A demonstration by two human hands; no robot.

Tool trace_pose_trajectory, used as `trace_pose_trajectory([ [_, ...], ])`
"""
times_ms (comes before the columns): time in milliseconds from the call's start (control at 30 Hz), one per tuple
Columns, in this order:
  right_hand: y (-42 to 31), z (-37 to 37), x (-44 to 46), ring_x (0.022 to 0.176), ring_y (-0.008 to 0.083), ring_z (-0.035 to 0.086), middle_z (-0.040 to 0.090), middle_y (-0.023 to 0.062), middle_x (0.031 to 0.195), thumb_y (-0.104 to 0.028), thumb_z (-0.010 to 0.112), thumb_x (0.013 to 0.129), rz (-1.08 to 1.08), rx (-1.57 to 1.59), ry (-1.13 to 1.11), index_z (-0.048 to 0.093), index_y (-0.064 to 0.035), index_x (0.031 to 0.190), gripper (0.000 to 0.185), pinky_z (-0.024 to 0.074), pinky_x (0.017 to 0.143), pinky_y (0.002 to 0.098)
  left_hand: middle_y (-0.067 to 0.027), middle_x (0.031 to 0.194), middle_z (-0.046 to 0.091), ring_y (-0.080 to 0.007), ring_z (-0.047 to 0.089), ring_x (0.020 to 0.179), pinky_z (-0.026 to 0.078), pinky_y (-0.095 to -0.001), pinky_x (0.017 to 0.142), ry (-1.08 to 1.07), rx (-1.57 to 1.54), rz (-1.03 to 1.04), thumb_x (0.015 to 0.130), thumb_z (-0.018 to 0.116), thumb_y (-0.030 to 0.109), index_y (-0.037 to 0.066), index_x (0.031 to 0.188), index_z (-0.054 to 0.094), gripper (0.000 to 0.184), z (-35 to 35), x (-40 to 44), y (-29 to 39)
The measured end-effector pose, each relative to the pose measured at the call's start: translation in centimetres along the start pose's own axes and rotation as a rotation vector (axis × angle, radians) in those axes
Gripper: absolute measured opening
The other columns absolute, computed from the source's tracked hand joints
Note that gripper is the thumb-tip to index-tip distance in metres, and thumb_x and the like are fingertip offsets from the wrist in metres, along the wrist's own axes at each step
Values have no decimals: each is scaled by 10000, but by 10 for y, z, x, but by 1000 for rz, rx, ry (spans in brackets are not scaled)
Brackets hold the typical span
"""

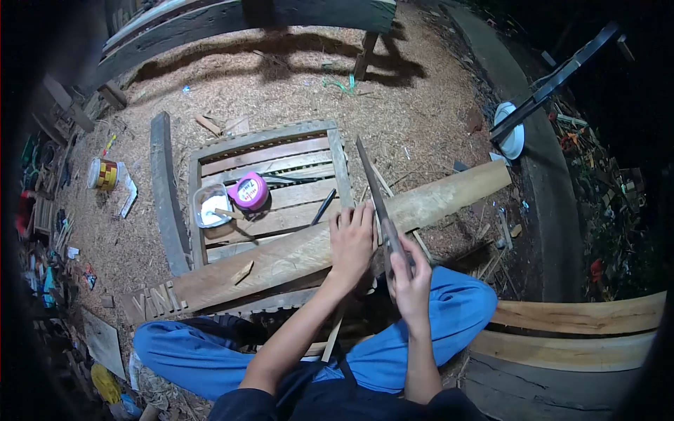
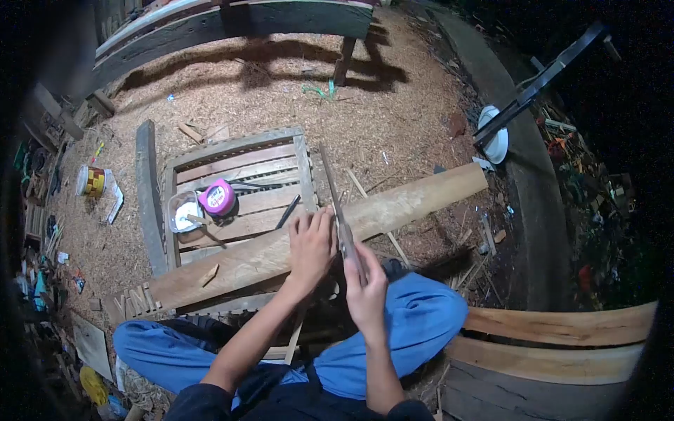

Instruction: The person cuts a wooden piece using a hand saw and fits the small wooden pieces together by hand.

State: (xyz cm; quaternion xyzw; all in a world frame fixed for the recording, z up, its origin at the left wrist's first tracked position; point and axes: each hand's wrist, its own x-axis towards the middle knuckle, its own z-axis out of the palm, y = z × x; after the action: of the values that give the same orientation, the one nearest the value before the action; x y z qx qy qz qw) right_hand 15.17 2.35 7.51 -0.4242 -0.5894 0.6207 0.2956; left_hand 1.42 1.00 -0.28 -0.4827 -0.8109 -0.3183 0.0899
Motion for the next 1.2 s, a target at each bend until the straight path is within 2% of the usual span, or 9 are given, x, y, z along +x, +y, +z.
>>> trace_pose_trajectory([
  [100, 14, -20, -48, 1248, 207, 617, 643, 182, 1372, -135, 623, 1042, -51, -72, 35, 564, 81, 1412, 433, 485, 1052, 339, -101, 1230, 661, -277, 584, 1135, 396, -446, 1028, 5, -26, -10, 931, 651, 162, 13, 1323, 613, 421, 1, -1, 2],
  [267, 5, -3, -18, 1263, 229, 612, 652, 185, 1356, -136, 631, 1036, -47, -87, 40, 574, 81, 1397, 426, 466, 1076, 345, -89, 1236, 662, -265, 582, 1137, 399, -447, 1020, 28, 13, 0, 934, 658, 179, 38, 1323, 620, 415, 3, -1, 0],
  [467, 15, -25, -49, 1219, 187, 621, 656, 162, 1359, -80, 631, 1019, -55, -38, 27, 577, 69, 1408, 420, 477, 1055, 337, -70, 1265, 649, -262, 573, 1167, 398, -446, 1043, -29, 10, -40, 949, 619, 189, 59, 1333, 621, 406, 3, 0, 2],
  [733, 3, -1, 1, 1231, 231, 628, 663, 189, 1340, -156, 624, 1038, -37, -79, 6, 564, 86, 1402, 441, 467, 1074, 345, -66, 1235, 653, -254, 575, 1158, 397, -445, 1040, -22, 59, -13, 936, 628, 177, 43, 1333, 621, 419, 4, 1, 1],
  [933, 16, -16, -46, 1228, 235, 631, 661, 195, 1345, -162, 636, 1029, -23, -141, 60, 580, 75, 1387, 433, 474, 1066, 351, -66, 1253, 653, -252, 571, 1180, 384, -447, 1060, -38, 28, -26, 905, 642, 166, 37, 1358, 609, 472, 2, 1, 1],
  [1000, 25, -6, -3, 581, 1, 462, 669, -3, 962, -139, 618, 1039, -203, -258, 41, 572, 23, 1405, 403, 337, 462, 191, -68, 1277, 651, -256, 570, 1185, 381, -449, 1064, -55, -1, -35, 900, 642, 157, 34, 1367, 601, 485, 1, 1, 2],
  [1133, 11, -1, -10, 859, 57, 599, 690, 92, 1202, -135, 622, 1037, -286, -279, 40, 576, 44, 1421, 426, 499, 712, 214, -92, 1232, 666, -281, 576, 1133, 396, -450, 1027, -19, -14, -12, 935, 641, 178, 18, 1340, 607, 437, 0, 3, -2],
  [1167, 0, -6, -34, 1198, 212, 638, 661, 183, 1344, -152, 649, 1024, -67, -146, 31, 576, 71, 1401, 444, 507, 1012, 342, -93, 1233, 665, -282, 576, 1136, 395, -450, 1029, -26, -5, -21, 932, 641, 178, 16, 1345, 605, 445, 1, 0, 0],
  [1200, 4, -15, -44, 1209, 215, 638, 655, 177, 1354, -135, 651, 1021, -160, -234, 26, 577, 69, 1403, 439, 512, 1011, 340, -94, 1235, 665, -283, 575, 1140, 395, -451, 1030, -25, 4, -29, 929, 642, 178, 15, 1350, 603, 453, 1, 2, 1],
])
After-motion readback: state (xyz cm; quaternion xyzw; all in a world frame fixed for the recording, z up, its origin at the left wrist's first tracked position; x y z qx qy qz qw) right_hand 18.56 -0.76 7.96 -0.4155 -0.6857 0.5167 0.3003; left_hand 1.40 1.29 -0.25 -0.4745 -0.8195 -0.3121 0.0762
